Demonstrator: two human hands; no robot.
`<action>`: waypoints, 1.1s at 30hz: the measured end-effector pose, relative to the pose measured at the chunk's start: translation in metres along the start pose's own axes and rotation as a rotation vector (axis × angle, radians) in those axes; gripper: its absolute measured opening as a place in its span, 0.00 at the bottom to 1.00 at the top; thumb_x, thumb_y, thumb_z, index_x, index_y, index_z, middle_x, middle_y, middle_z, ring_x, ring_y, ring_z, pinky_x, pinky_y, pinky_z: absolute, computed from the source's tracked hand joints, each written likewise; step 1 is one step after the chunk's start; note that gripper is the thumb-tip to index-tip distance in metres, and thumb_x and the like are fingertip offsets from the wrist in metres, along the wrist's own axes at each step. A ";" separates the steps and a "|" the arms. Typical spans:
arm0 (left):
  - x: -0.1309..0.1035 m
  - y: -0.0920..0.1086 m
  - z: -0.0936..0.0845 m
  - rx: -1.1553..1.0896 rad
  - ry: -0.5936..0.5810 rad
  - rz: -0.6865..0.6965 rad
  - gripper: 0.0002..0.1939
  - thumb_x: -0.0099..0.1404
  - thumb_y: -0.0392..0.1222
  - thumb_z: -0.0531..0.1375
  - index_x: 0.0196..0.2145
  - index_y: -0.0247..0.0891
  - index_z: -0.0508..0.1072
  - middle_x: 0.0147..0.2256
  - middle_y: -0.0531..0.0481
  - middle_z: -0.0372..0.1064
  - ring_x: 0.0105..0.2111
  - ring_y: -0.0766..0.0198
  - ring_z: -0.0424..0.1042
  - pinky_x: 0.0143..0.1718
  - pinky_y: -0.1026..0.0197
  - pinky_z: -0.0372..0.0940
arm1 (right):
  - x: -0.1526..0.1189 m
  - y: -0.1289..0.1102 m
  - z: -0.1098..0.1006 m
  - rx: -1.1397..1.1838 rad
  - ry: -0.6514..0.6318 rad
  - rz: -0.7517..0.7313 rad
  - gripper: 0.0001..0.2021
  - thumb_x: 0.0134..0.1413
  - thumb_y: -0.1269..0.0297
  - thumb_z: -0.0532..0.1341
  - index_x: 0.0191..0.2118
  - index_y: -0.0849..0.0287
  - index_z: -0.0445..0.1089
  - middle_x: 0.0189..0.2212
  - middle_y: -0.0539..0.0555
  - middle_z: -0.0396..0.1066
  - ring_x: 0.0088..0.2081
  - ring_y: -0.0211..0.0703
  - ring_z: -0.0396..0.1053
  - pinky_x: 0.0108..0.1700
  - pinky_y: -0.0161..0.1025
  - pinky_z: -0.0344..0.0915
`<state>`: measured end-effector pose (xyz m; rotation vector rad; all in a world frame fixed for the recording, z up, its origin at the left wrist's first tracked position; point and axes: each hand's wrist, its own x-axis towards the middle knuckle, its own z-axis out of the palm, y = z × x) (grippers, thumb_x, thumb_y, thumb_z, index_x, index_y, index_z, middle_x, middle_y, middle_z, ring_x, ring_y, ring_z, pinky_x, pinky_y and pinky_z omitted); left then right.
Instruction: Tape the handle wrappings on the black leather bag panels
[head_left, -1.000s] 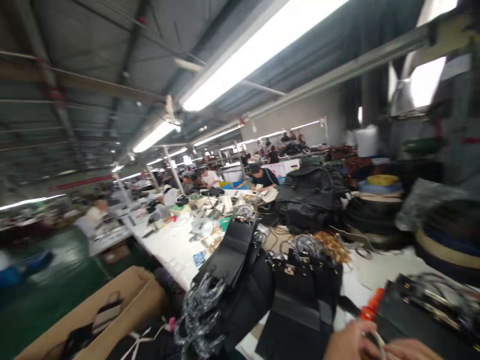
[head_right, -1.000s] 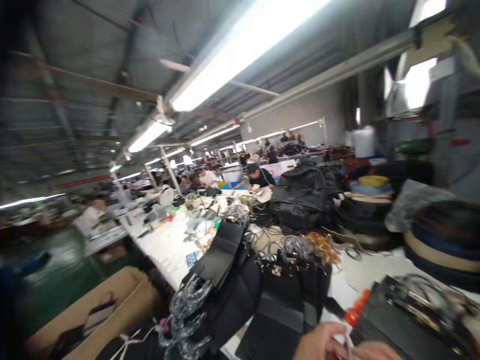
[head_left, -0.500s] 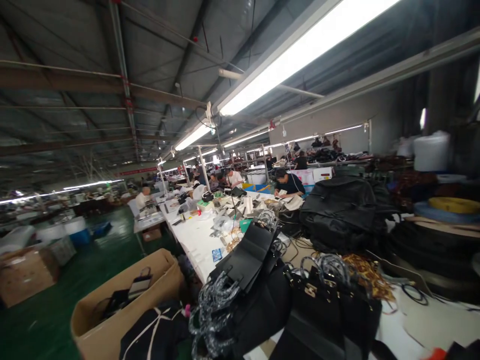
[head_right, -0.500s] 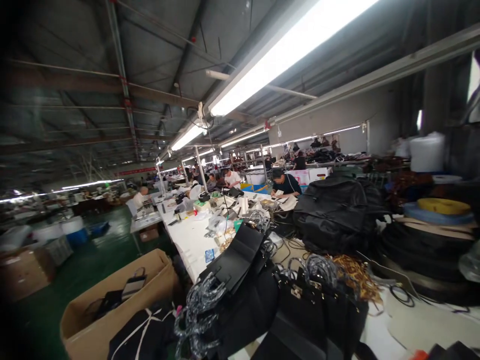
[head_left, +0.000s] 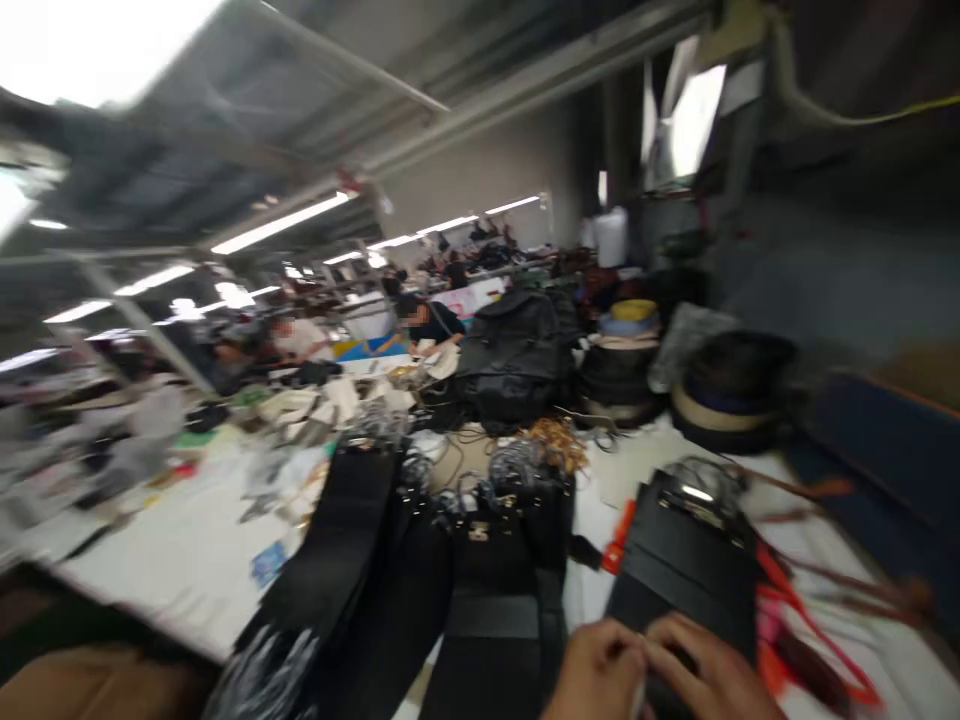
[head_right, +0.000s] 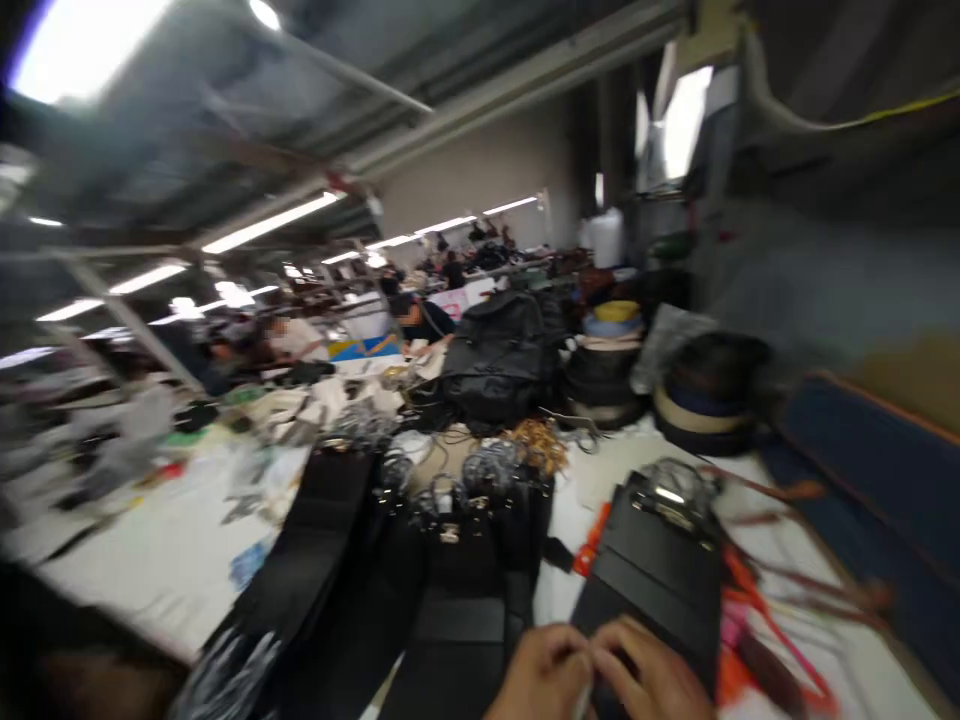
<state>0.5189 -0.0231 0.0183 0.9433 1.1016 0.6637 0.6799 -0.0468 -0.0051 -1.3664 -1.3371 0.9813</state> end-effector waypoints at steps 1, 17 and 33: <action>0.007 -0.001 0.006 0.068 -0.011 0.032 0.17 0.52 0.54 0.66 0.24 0.37 0.71 0.16 0.56 0.65 0.15 0.70 0.62 0.18 0.65 0.53 | -0.003 -0.005 -0.007 -0.076 -0.041 0.018 0.14 0.56 0.47 0.58 0.27 0.48 0.71 0.28 0.51 0.71 0.33 0.47 0.70 0.37 0.45 0.68; 0.141 -0.023 0.037 -0.229 -0.280 -0.465 0.11 0.60 0.45 0.61 0.35 0.36 0.67 0.29 0.50 0.71 0.23 0.67 0.70 0.26 0.60 0.72 | 0.099 0.082 -0.083 -0.176 0.412 0.196 0.13 0.56 0.51 0.57 0.32 0.55 0.72 0.41 0.56 0.75 0.46 0.49 0.70 0.51 0.45 0.64; 0.173 -0.066 0.026 -0.252 -0.308 -0.472 0.09 0.63 0.45 0.56 0.35 0.37 0.64 0.35 0.46 0.72 0.27 0.62 0.74 0.25 0.59 0.71 | 0.158 0.158 -0.116 -0.205 0.746 0.338 0.19 0.55 0.46 0.54 0.37 0.56 0.73 0.29 0.53 0.77 0.34 0.47 0.73 0.40 0.41 0.66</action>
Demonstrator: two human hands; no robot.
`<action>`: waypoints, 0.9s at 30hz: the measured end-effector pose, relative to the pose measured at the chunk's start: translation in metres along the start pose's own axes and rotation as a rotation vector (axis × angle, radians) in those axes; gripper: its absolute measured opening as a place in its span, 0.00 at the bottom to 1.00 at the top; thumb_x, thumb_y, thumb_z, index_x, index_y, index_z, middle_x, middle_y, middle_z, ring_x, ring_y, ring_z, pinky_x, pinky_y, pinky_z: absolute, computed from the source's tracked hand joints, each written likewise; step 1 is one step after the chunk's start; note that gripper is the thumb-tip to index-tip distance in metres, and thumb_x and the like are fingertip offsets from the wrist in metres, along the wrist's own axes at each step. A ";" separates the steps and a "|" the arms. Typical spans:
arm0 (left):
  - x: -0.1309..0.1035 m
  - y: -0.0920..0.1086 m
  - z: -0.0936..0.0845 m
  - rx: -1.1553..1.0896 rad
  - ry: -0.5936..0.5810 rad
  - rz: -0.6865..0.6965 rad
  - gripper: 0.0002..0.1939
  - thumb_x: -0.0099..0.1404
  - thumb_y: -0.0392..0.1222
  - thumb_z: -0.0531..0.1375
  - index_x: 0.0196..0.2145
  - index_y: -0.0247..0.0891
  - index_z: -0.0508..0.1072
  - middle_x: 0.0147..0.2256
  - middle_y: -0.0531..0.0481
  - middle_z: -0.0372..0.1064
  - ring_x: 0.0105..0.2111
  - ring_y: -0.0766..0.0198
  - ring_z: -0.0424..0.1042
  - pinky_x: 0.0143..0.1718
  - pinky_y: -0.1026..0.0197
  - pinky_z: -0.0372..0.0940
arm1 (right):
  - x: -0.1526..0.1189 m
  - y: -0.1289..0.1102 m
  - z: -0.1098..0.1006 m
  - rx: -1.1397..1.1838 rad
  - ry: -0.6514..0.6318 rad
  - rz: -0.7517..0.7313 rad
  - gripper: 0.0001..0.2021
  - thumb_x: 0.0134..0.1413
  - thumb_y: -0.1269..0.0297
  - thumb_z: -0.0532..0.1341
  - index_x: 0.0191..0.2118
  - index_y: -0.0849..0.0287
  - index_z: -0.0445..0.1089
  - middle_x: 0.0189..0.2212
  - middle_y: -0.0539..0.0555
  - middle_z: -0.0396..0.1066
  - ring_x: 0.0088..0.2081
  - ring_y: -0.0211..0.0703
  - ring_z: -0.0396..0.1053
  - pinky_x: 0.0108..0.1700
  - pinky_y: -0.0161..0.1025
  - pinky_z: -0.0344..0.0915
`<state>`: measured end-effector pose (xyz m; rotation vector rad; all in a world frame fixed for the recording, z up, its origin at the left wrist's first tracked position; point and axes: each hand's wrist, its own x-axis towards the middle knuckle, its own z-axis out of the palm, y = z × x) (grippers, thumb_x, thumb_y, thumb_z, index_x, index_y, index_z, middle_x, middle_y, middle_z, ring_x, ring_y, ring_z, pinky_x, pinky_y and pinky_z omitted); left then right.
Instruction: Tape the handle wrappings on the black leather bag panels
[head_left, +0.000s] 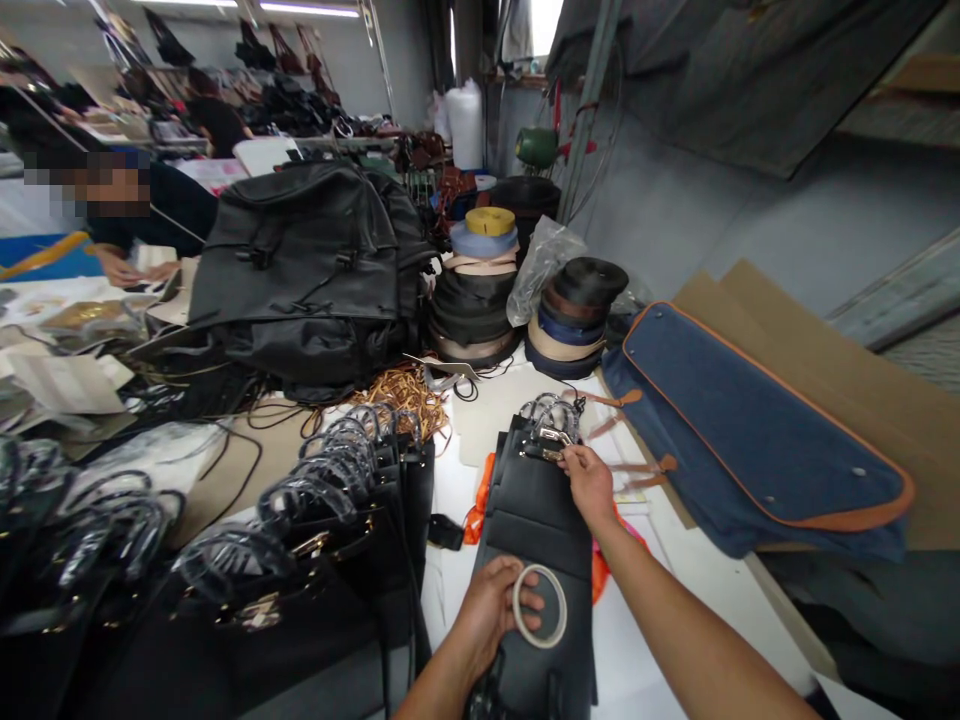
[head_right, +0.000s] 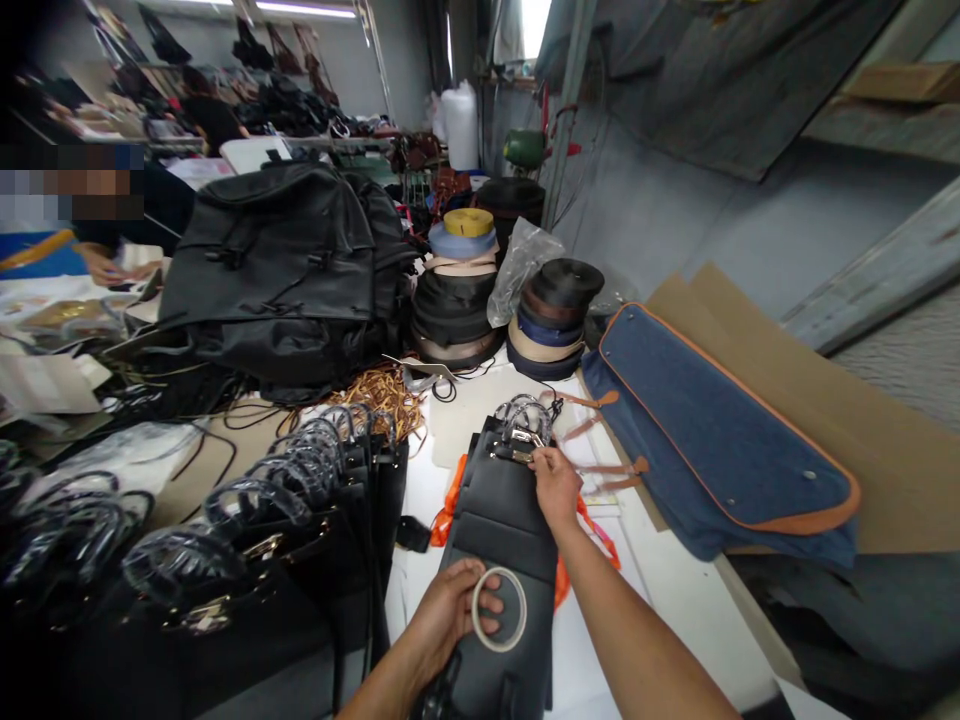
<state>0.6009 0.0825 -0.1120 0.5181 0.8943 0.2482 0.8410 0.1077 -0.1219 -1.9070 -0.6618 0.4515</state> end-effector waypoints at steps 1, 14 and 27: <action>0.001 -0.001 0.000 0.002 0.000 0.000 0.09 0.63 0.45 0.56 0.35 0.37 0.64 0.34 0.46 0.72 0.26 0.62 0.74 0.25 0.59 0.71 | 0.002 0.001 0.001 0.024 0.004 0.019 0.20 0.55 0.46 0.54 0.37 0.57 0.73 0.29 0.53 0.77 0.32 0.47 0.73 0.38 0.40 0.66; 0.001 0.000 0.002 0.032 0.020 -0.002 0.09 0.62 0.45 0.56 0.35 0.37 0.64 0.35 0.45 0.72 0.26 0.62 0.74 0.24 0.60 0.70 | 0.006 -0.009 0.002 0.041 -0.087 0.063 0.16 0.50 0.49 0.59 0.33 0.56 0.75 0.26 0.51 0.78 0.31 0.46 0.75 0.34 0.38 0.67; 0.003 -0.001 -0.001 0.024 0.014 -0.002 0.10 0.61 0.46 0.57 0.35 0.37 0.64 0.35 0.45 0.73 0.26 0.61 0.74 0.24 0.59 0.70 | -0.006 -0.006 0.004 -0.247 0.061 -0.023 0.18 0.56 0.48 0.54 0.36 0.55 0.75 0.29 0.51 0.78 0.31 0.45 0.73 0.36 0.38 0.62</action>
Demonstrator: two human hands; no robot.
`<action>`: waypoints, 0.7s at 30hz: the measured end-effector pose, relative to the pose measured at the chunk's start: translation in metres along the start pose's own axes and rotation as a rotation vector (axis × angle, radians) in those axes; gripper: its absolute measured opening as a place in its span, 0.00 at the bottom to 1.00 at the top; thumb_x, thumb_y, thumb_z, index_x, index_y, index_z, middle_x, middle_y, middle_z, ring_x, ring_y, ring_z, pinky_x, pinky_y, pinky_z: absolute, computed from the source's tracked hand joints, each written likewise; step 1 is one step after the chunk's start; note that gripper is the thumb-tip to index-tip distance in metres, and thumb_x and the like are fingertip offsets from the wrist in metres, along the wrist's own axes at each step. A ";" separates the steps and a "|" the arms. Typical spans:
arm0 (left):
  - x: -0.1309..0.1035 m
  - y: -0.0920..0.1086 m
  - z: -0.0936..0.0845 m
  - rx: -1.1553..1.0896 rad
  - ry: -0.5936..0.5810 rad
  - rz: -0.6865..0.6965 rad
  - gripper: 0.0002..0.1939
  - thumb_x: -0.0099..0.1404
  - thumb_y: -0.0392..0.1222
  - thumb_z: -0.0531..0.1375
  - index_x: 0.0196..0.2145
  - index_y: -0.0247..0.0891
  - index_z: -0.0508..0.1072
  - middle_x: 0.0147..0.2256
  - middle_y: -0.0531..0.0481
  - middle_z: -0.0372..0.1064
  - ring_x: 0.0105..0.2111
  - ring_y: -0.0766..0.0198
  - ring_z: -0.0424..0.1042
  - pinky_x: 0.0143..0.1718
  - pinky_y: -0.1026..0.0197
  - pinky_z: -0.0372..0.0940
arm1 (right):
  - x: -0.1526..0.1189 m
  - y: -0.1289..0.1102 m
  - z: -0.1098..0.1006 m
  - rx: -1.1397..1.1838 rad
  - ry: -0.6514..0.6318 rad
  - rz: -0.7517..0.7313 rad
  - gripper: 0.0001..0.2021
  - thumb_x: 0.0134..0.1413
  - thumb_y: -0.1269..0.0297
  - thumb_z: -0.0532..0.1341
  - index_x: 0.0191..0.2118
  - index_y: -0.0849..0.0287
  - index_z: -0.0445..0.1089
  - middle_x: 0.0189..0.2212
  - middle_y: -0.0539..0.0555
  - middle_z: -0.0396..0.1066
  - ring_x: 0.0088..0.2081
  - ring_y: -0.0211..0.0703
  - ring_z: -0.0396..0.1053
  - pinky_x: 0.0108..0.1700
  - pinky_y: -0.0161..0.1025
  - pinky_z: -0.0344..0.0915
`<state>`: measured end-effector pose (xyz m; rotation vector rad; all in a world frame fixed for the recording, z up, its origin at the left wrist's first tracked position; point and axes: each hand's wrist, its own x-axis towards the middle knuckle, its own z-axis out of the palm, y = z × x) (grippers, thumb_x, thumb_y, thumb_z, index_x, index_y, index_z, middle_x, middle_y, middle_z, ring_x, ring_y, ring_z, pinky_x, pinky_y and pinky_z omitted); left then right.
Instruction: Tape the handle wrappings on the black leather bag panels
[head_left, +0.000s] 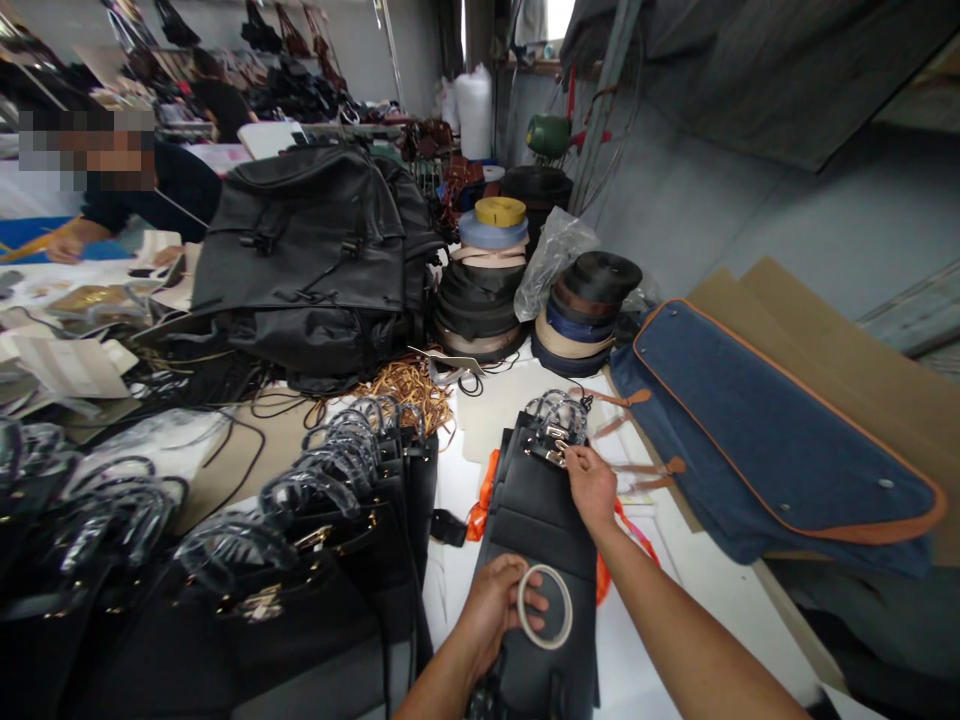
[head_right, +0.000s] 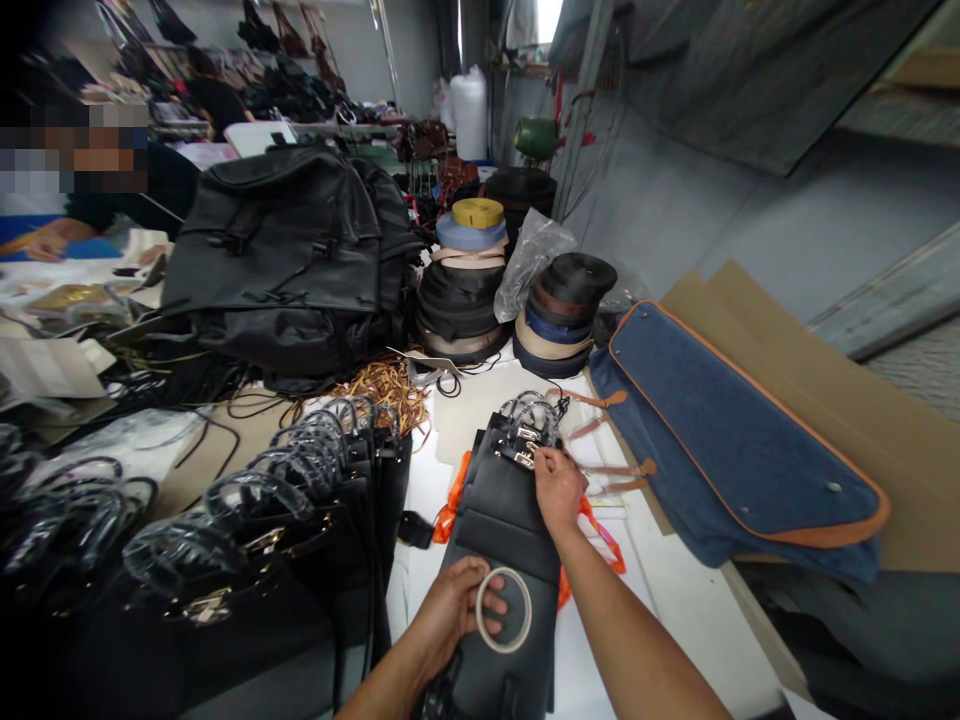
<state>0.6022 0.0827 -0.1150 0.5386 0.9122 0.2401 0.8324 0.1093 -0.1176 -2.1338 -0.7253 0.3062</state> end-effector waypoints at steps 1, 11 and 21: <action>0.000 0.000 0.000 0.001 0.001 -0.001 0.10 0.61 0.46 0.57 0.35 0.37 0.64 0.35 0.44 0.73 0.26 0.61 0.74 0.24 0.59 0.70 | 0.000 0.000 0.000 -0.013 0.001 -0.004 0.18 0.56 0.49 0.54 0.36 0.55 0.75 0.28 0.51 0.78 0.30 0.44 0.73 0.36 0.38 0.62; -0.001 -0.001 0.000 -0.001 0.002 -0.009 0.10 0.61 0.46 0.57 0.35 0.37 0.64 0.34 0.46 0.72 0.26 0.62 0.74 0.25 0.59 0.70 | -0.004 0.003 0.005 -0.061 -0.035 -0.056 0.16 0.54 0.48 0.56 0.35 0.51 0.77 0.27 0.49 0.78 0.30 0.45 0.72 0.38 0.39 0.63; -0.001 0.002 0.000 0.001 -0.001 -0.004 0.11 0.58 0.46 0.58 0.34 0.38 0.64 0.34 0.45 0.73 0.26 0.61 0.74 0.25 0.58 0.69 | -0.011 0.008 0.003 0.055 -0.112 -0.118 0.20 0.54 0.48 0.57 0.43 0.56 0.75 0.38 0.54 0.79 0.38 0.46 0.75 0.47 0.42 0.68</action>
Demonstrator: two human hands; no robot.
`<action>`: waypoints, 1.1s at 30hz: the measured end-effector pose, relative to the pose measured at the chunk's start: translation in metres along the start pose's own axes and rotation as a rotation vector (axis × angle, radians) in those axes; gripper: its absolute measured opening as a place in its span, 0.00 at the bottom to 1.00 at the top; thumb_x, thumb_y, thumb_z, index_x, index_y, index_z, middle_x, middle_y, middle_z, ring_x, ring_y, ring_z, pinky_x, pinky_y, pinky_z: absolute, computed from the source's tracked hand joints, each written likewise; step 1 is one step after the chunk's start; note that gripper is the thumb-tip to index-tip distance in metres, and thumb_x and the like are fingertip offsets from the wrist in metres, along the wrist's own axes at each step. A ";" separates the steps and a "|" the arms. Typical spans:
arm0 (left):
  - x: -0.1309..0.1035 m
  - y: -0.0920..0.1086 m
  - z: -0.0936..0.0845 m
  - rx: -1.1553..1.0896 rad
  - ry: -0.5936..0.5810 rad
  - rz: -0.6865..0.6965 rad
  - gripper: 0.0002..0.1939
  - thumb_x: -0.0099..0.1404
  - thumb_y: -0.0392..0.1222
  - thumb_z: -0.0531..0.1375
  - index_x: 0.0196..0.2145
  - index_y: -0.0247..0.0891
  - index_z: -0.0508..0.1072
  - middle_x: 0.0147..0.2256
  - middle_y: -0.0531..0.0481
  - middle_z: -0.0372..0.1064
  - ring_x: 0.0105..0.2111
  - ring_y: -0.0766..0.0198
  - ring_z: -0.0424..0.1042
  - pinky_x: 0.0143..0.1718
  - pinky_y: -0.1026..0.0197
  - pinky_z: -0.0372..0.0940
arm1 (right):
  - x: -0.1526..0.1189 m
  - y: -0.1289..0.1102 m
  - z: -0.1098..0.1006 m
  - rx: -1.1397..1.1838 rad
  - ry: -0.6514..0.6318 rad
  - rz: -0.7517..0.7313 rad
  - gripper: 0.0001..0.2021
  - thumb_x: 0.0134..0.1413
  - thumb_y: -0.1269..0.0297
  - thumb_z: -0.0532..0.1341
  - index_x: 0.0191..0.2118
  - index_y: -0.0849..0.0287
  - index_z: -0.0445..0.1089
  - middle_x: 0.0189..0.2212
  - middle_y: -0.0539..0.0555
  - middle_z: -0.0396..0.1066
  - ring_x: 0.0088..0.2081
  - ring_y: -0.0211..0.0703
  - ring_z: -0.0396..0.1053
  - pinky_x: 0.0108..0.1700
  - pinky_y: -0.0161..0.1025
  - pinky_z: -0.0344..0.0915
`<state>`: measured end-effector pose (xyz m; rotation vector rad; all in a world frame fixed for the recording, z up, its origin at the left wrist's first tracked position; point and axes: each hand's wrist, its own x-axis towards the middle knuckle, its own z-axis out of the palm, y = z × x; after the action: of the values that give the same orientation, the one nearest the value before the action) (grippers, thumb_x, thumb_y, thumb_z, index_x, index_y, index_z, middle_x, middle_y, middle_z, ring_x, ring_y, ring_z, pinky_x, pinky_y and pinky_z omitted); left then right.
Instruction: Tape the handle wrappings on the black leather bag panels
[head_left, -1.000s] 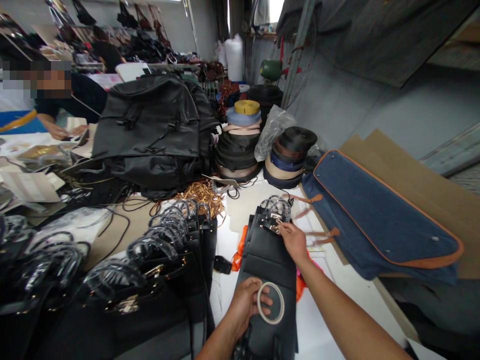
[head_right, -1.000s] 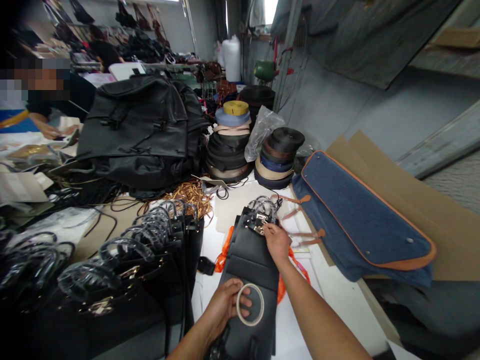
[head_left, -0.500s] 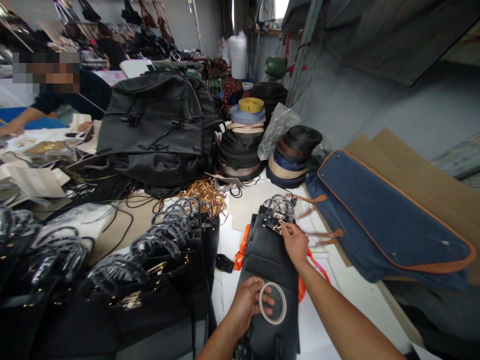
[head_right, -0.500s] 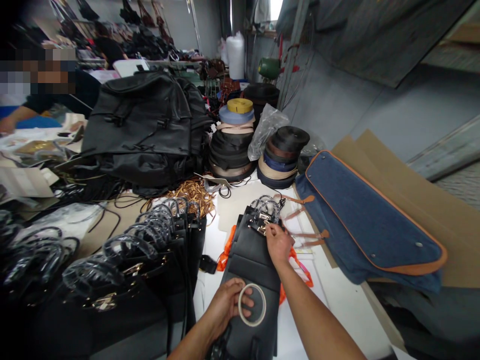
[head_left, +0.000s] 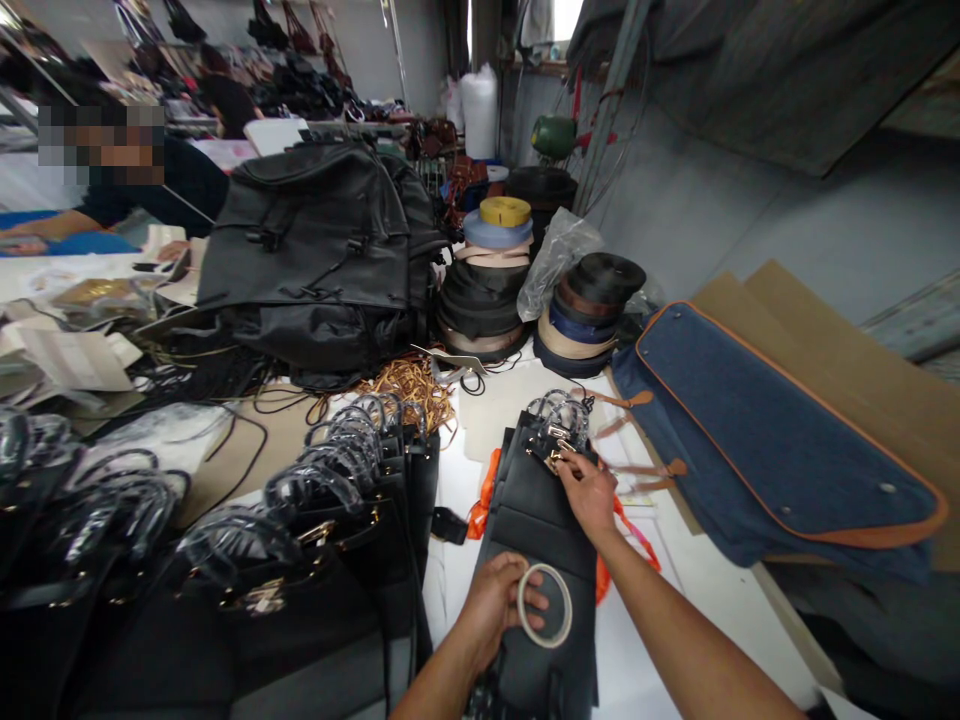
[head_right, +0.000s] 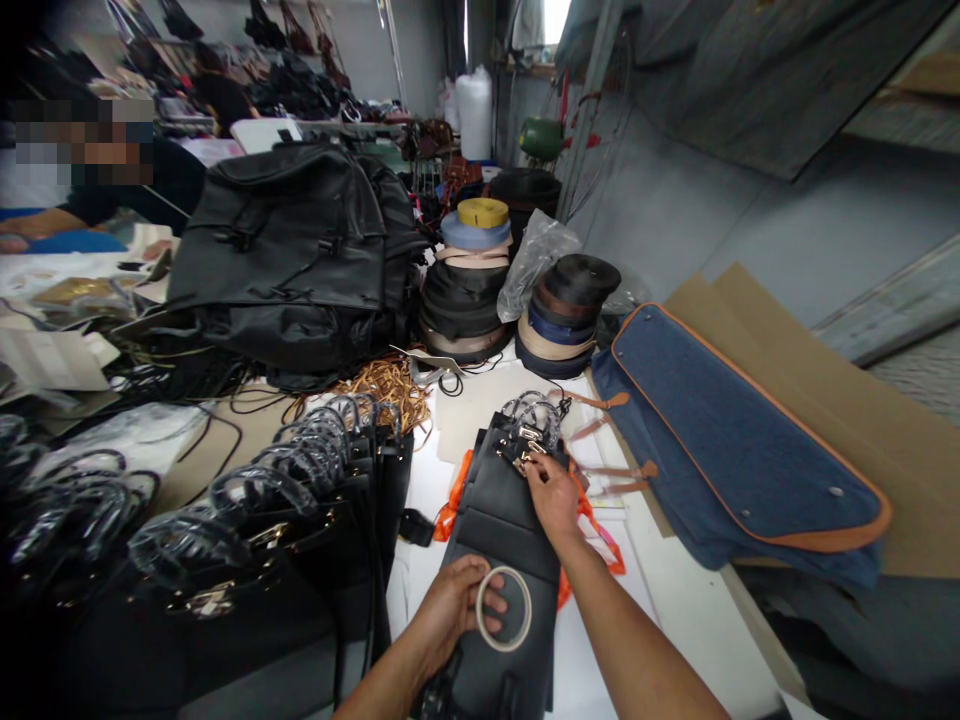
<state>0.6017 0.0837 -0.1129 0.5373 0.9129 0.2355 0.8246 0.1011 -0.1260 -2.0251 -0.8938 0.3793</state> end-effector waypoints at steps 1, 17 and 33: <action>0.000 0.000 0.000 -0.001 -0.001 0.000 0.11 0.58 0.47 0.58 0.34 0.38 0.64 0.34 0.45 0.73 0.26 0.61 0.74 0.25 0.58 0.69 | -0.001 -0.001 -0.001 0.001 -0.002 0.001 0.20 0.54 0.48 0.56 0.43 0.55 0.75 0.40 0.55 0.79 0.40 0.46 0.74 0.49 0.43 0.67; 0.001 -0.003 -0.003 -0.029 -0.011 0.017 0.10 0.59 0.46 0.58 0.34 0.37 0.65 0.34 0.44 0.73 0.26 0.60 0.75 0.24 0.58 0.70 | 0.016 -0.013 -0.005 -0.309 -0.009 0.097 0.18 0.52 0.45 0.57 0.27 0.51 0.76 0.24 0.52 0.77 0.26 0.45 0.73 0.27 0.38 0.58; -0.014 0.001 -0.002 -0.036 0.020 0.080 0.06 0.58 0.43 0.57 0.32 0.39 0.67 0.33 0.46 0.74 0.25 0.64 0.73 0.25 0.61 0.68 | 0.000 -0.007 -0.034 -0.270 0.079 0.121 0.20 0.54 0.43 0.55 0.35 0.52 0.75 0.29 0.54 0.79 0.31 0.48 0.74 0.29 0.39 0.62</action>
<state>0.5913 0.0795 -0.1038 0.5398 0.9056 0.3292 0.8406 0.0834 -0.1008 -2.3329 -0.8106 0.2520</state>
